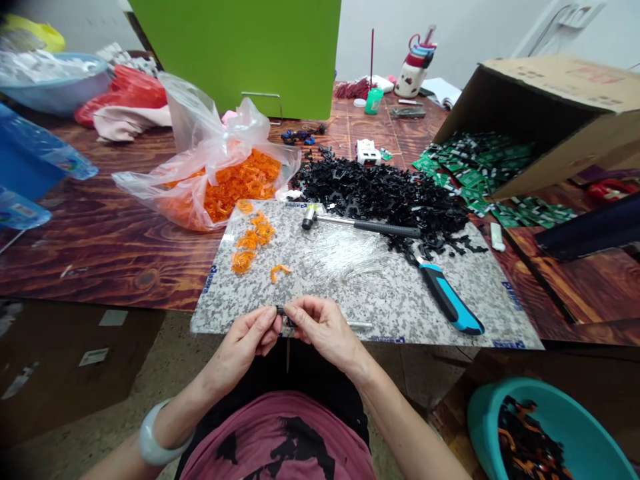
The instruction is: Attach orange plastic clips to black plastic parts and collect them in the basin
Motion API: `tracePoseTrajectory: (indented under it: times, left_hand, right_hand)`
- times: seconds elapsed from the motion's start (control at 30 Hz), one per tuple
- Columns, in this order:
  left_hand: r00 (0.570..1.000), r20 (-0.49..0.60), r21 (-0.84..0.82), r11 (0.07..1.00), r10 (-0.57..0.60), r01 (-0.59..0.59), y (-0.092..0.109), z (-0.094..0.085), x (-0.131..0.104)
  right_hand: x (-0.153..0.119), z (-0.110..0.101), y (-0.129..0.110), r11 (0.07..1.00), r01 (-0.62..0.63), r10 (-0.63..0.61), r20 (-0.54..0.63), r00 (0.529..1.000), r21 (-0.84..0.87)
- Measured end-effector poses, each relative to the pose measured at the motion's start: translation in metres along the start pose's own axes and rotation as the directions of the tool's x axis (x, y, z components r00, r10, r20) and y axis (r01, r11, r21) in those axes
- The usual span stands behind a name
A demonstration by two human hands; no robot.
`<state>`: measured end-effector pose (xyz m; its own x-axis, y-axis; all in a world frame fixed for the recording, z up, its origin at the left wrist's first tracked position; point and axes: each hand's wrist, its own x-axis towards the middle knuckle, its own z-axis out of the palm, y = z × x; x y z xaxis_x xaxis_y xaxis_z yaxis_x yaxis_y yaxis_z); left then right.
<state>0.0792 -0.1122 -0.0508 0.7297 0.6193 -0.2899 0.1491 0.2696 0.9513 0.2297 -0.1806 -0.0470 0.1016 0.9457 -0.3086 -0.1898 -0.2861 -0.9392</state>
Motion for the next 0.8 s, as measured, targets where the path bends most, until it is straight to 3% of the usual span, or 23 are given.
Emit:
tracePoseTrajectory:
  times: [0.1, 0.27, 0.37, 0.6, 0.8]
  left_hand:
    - [0.999, -0.02, 0.036, 0.999, 0.032, -0.031, 0.001, 0.001, -0.001]
    - [0.993, -0.077, 0.109, 0.991, 0.089, -0.08, 0.004, 0.003, -0.004]
    - [0.993, -0.08, 0.11, 0.991, 0.088, -0.079, 0.004, 0.0, -0.003]
    - [0.999, -0.044, -0.081, 0.996, -0.029, 0.026, 0.003, -0.013, -0.009]
    - [0.999, 0.021, -0.022, 0.999, 0.041, -0.041, 0.003, -0.023, -0.018]
  right_hand:
    - [-0.001, 0.005, -0.001, 0.998, 0.019, -0.021, -0.045, 0.999, -0.054]
    - [-0.005, 0.017, -0.003, 0.899, 0.148, -0.249, -0.205, 0.947, -0.411]
    - [-0.003, 0.019, -0.004, 0.872, 0.168, -0.275, -0.177, 0.945, -0.46]
    - [0.01, 0.014, -0.007, 0.9, 0.153, -0.187, -0.043, 0.981, -0.408]
    - [0.016, 0.021, -0.018, 0.904, 0.176, -0.189, 0.004, 0.982, -0.389]
